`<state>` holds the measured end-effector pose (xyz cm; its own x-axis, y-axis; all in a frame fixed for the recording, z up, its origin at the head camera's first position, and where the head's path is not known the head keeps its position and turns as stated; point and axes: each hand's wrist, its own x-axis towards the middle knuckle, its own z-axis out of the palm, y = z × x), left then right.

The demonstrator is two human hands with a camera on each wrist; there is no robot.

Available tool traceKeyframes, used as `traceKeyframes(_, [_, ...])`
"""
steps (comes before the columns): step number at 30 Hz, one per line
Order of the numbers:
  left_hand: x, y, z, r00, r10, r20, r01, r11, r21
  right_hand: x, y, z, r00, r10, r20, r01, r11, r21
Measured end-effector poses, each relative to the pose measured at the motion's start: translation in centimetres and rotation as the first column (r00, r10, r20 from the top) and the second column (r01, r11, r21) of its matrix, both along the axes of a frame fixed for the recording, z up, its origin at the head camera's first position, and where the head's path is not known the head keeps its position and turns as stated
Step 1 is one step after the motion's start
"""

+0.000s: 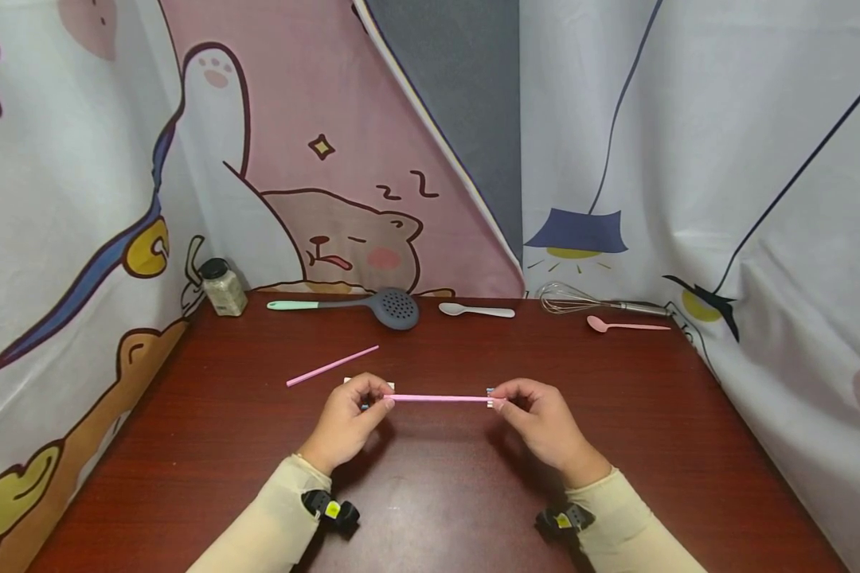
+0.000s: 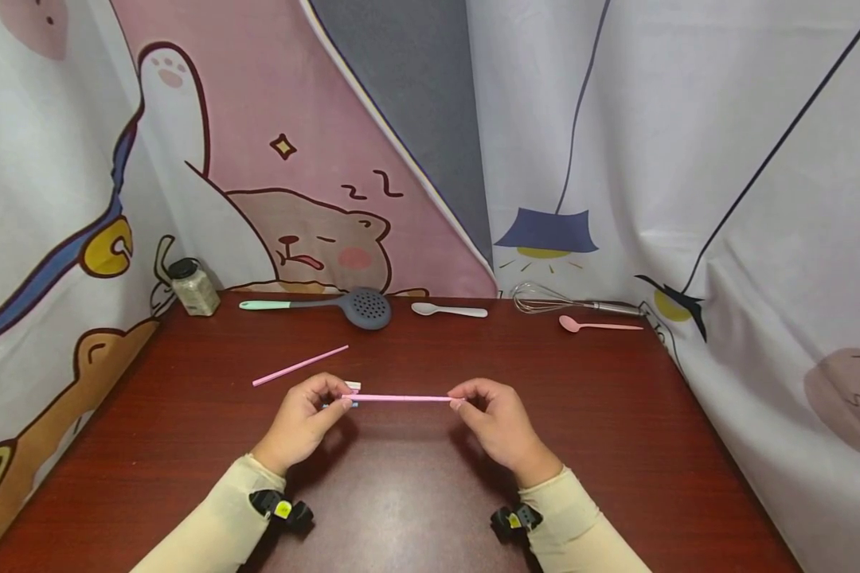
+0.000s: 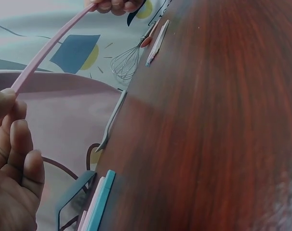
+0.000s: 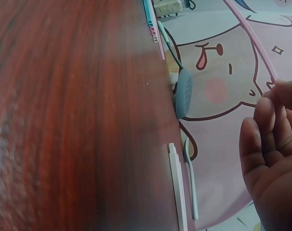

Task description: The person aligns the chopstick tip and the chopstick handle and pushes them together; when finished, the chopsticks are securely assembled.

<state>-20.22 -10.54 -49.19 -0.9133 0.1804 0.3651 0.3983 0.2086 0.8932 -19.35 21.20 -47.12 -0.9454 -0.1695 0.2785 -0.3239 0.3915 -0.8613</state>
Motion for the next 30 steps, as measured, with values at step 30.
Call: traceKeyframes(30, [-2.7,-5.1,-0.8,0.98,0.184,0.081,-0.191,0.977,0.097,-1.3,1.8,-1.4,0.996,-0.084,-0.039,0.081,0.993,-0.084])
